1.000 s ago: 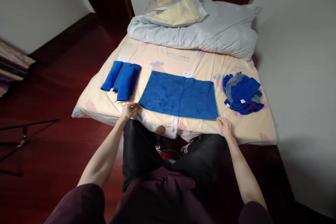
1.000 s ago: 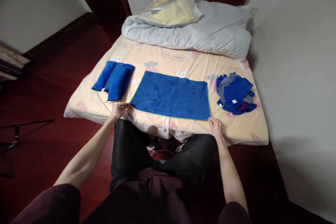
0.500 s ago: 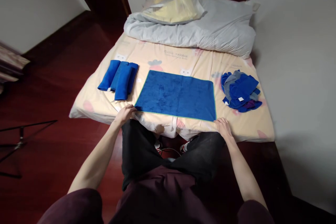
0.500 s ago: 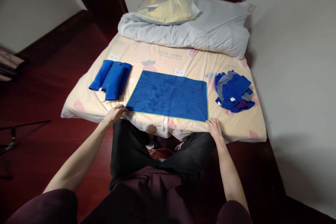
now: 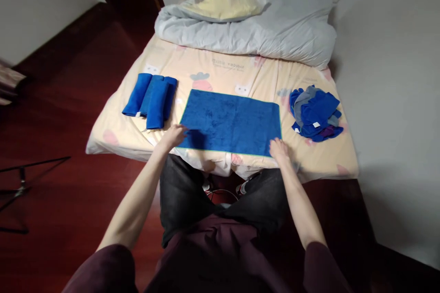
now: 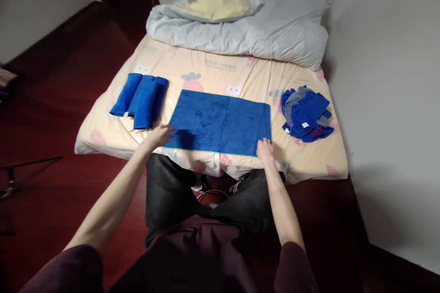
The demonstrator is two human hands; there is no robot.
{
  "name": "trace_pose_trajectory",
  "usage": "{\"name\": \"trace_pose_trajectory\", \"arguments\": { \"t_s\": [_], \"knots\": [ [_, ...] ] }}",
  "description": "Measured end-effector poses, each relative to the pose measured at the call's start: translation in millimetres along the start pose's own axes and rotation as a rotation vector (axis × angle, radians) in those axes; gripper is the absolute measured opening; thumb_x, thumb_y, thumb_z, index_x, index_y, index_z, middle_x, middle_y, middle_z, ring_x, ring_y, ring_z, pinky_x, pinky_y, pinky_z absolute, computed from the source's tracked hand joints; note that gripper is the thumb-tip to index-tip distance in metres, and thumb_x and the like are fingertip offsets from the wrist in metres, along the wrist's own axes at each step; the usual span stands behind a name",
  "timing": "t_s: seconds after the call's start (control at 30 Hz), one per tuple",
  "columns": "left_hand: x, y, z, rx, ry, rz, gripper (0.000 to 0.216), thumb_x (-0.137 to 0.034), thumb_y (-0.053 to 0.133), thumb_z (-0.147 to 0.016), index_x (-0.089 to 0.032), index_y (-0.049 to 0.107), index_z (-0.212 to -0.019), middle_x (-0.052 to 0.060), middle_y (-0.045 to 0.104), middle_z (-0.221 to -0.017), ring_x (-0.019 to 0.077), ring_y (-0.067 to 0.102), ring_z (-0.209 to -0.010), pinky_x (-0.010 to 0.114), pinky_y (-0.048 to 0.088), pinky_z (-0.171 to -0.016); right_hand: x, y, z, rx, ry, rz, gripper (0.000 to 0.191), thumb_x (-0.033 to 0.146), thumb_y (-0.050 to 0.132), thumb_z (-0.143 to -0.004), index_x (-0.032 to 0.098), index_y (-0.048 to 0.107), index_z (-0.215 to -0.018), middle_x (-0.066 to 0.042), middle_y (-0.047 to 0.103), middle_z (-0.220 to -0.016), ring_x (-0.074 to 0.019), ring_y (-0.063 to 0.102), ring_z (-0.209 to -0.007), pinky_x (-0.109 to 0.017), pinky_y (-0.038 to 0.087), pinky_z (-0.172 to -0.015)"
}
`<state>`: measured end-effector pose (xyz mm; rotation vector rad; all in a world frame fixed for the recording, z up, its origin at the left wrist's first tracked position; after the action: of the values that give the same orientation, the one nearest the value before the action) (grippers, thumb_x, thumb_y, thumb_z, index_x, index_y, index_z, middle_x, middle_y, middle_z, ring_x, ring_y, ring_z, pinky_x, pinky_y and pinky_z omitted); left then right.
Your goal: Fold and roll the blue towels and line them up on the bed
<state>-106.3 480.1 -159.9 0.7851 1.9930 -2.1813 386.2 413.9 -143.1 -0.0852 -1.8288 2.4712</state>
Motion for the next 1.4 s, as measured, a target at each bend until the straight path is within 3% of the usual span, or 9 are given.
{"name": "trace_pose_trajectory", "arguments": {
  "t_s": [0.1, 0.2, 0.27, 0.37, 0.6, 0.8, 1.03, 1.23, 1.4],
  "knots": [
    [-70.7, 11.4, -40.1, -0.247, 0.095, 0.104, 0.049, -0.028, 0.049, -0.097, -0.014, 0.060, -0.142, 0.017, 0.058, -0.149, 0.0320, 0.049, -0.144, 0.052, 0.037, -0.124, 94.4, -17.8, -22.7, -0.241, -0.132, -0.306, 0.051, 0.017, 0.039, -0.102, 0.012, 0.054, -0.150, -0.019, 0.039, -0.165, -0.0349, 0.045, -0.147, -0.049, 0.040, -0.120],
    [-125.5, 55.6, -65.4, -0.237, 0.172, 0.198, 0.055, -0.023, 0.038, -0.101, -0.006, 0.048, -0.152, 0.020, 0.043, -0.162, 0.0295, 0.037, -0.154, 0.051, 0.032, -0.128, 186.6, -3.6, -41.4, -0.245, -0.286, -0.558, 0.058, 0.017, 0.031, -0.103, 0.012, 0.040, -0.160, -0.009, 0.030, -0.171, -0.0224, 0.034, -0.156, -0.036, 0.030, -0.128],
    [-137.5, 91.1, -67.7, -0.164, 0.171, 0.256, 0.058, -0.020, 0.034, -0.100, -0.002, 0.045, -0.153, 0.023, 0.041, -0.162, 0.0293, 0.034, -0.155, 0.051, 0.033, -0.128, 221.3, 20.5, -49.2, -0.201, -0.256, -0.647, 0.061, 0.015, 0.024, -0.103, 0.011, 0.032, -0.164, -0.007, 0.037, -0.168, -0.0173, 0.035, -0.155, -0.033, 0.028, -0.129],
    [-127.7, 126.1, -54.2, -0.158, 0.128, 0.292, 0.059, -0.021, 0.032, -0.100, -0.004, 0.045, -0.155, 0.022, 0.043, -0.161, 0.0285, 0.032, -0.156, 0.054, 0.032, -0.129, 240.1, 55.0, -49.1, -0.185, -0.255, -0.702, 0.062, 0.015, 0.019, -0.103, 0.012, 0.030, -0.164, -0.004, 0.040, -0.166, -0.0117, 0.037, -0.153, -0.030, 0.029, -0.129],
    [-118.1, 129.6, -37.9, -0.203, 0.146, 0.235, 0.061, -0.028, 0.036, -0.101, -0.009, 0.041, -0.159, 0.014, 0.040, -0.165, 0.0260, 0.022, -0.160, 0.049, 0.026, -0.132, 240.1, 74.1, -45.3, -0.131, -0.305, -0.617, 0.064, 0.019, 0.021, -0.104, 0.017, 0.017, -0.168, 0.000, 0.035, -0.168, -0.0148, 0.021, -0.160, -0.035, 0.024, -0.133],
    [-121.7, 125.9, -39.9, -0.195, 0.051, 0.189, 0.059, -0.026, 0.034, -0.101, -0.014, 0.046, -0.157, 0.012, 0.040, -0.165, 0.0279, 0.025, -0.159, 0.057, 0.017, -0.132, 225.9, 60.5, -40.5, -0.222, -0.360, -0.563, 0.058, 0.027, 0.029, -0.107, 0.015, 0.034, -0.164, -0.002, 0.029, -0.171, -0.0207, 0.010, -0.163, -0.046, 0.016, -0.135],
    [-107.5, 111.9, -28.0, -0.292, -0.036, 0.083, 0.060, -0.036, 0.041, -0.102, -0.020, 0.042, -0.160, 0.011, 0.025, -0.172, 0.0326, 0.019, -0.160, 0.063, 0.016, -0.129, 168.9, 53.2, -33.7, -0.293, -0.278, -0.452, 0.062, 0.044, 0.039, -0.108, 0.019, 0.033, -0.163, -0.005, 0.017, -0.175, -0.0219, 0.012, -0.162, -0.048, 0.004, -0.133],
    [-67.3, 93.8, -11.9, -0.353, -0.131, 0.005, 0.063, -0.040, 0.045, -0.102, -0.023, 0.038, -0.162, 0.012, 0.025, -0.172, 0.0337, 0.019, -0.160, 0.064, 0.016, -0.128, 110.5, 56.7, -38.3, -0.321, -0.175, -0.382, 0.064, 0.046, 0.037, -0.108, 0.018, 0.031, -0.164, -0.008, 0.018, -0.174, -0.0236, 0.013, -0.162, -0.049, 0.005, -0.132],
    [-34.2, 75.3, 3.5, -0.305, -0.271, -0.063, 0.065, -0.047, 0.035, -0.105, -0.017, 0.037, -0.163, 0.013, 0.018, -0.173, 0.0301, 0.013, -0.162, 0.054, 0.009, -0.131, 55.9, 62.6, -41.9, -0.344, -0.062, -0.251, 0.066, 0.048, 0.030, -0.109, 0.014, 0.030, -0.165, -0.011, 0.019, -0.174, -0.0245, 0.015, -0.162, -0.048, 0.009, -0.131]
  ]
}}
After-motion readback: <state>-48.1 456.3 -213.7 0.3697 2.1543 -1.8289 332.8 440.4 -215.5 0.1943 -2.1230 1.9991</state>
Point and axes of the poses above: each hand's wrist, its own z-axis away from the middle knuckle, its own y-axis out of the palm, x = y × z, the point moved 6 cm from there along -z, towards the middle knuckle
